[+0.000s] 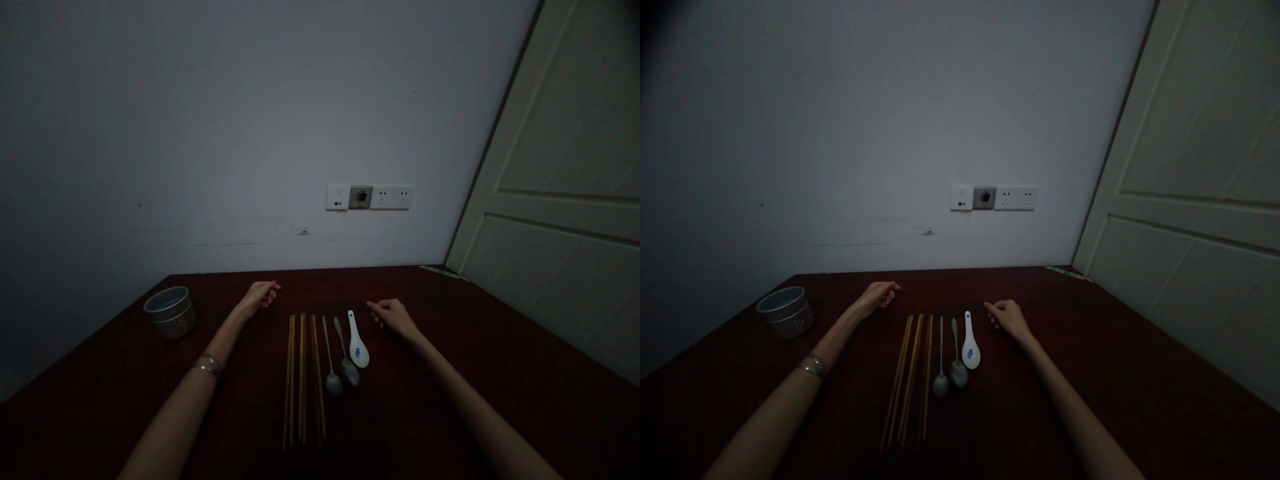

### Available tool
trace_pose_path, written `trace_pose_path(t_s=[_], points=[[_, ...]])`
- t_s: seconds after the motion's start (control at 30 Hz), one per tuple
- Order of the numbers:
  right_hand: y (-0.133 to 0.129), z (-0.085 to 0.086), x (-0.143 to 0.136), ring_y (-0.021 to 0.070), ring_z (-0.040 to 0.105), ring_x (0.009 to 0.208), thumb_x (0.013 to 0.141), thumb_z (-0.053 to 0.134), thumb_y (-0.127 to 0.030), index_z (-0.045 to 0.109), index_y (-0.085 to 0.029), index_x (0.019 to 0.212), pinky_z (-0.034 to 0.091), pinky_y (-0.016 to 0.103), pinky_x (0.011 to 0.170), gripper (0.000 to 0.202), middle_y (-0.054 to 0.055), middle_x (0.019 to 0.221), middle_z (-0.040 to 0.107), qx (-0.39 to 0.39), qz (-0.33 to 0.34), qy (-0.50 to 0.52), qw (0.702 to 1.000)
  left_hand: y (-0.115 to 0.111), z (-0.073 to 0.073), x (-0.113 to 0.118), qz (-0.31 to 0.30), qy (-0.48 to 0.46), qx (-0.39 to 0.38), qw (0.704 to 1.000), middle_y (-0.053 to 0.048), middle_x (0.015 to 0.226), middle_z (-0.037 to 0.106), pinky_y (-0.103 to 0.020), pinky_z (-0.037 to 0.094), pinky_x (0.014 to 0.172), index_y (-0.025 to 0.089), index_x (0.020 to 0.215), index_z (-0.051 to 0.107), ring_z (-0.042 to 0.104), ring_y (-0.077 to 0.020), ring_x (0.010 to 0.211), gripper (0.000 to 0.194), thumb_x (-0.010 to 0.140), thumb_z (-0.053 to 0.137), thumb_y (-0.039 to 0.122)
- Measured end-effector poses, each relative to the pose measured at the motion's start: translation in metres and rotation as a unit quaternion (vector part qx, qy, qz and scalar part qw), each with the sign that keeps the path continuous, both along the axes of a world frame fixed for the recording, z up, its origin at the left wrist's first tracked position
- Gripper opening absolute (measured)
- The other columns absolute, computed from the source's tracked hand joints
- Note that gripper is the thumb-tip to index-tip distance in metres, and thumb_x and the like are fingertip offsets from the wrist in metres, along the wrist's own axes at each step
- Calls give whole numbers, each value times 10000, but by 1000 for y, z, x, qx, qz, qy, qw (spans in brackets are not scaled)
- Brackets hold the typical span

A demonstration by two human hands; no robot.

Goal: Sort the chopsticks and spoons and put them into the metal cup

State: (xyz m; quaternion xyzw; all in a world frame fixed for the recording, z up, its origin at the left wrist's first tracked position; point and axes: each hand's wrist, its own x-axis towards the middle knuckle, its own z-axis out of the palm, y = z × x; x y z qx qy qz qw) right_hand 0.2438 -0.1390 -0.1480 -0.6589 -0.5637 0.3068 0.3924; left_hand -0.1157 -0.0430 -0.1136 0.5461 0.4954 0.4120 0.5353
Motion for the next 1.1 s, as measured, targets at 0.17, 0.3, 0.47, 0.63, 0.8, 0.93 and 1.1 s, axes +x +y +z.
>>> trace_pose_path(t_s=[0.17,0.3,0.47,0.63,0.8,0.93,1.1], points=[[5,-19,15,110,497,426,702,493,-581,565,-160,552,364,210,436,452,12,475,557,73,-18,-30,997,-12,35,11,-3,10,85,996,25,512,506,-173,248,339,109,779,589,400,-54,360,270,699,519,357],[6,-24,19,117,490,426,703,481,-588,579,-158,556,360,221,446,465,15,471,557,94,-27,-29,995,-34,80,17,39,38,185,981,-10,596,551,-164,319,354,111,827,611,465,-78,453,283,708,516,349],[6,-24,20,123,491,445,713,472,-577,586,-155,566,365,224,461,461,23,488,562,92,-21,-36,995,-56,121,-9,137,141,354,914,-58,803,621,-203,439,475,134,871,622,564,-145,693,307,688,565,374],[3,-24,20,138,519,474,720,448,-585,608,-157,573,370,228,478,480,37,515,588,79,-20,-80,993,-67,137,-75,222,263,467,814,-60,901,625,-252,469,649,147,889,620,579,-143,773,254,737,525,326],[3,-25,24,162,549,483,702,444,-607,640,-160,596,375,241,476,499,49,521,611,68,-30,-118,990,-74,123,-150,242,339,419,807,-76,991,606,-290,472,717,158,937,607,577,-176,866,312,745,517,387],[4,-27,26,180,569,511,691,443,-612,660,-169,633,378,249,482,497,49,531,621,40,-36,-134,989,-77,95,-197,225,374,327,838,-117,1136,553,-358,451,807,160,1097,533,534,-241,1014,515,688,571,471],[4,-27,26,186,578,539,688,440,-611,665,-166,657,388,251,500,500,54,556,630,33,-27,-128,991,-83,62,-220,193,323,220,900,-214,1291,416,-390,402,902,103,1284,348,442,-305,1157,837,602,663,472]])
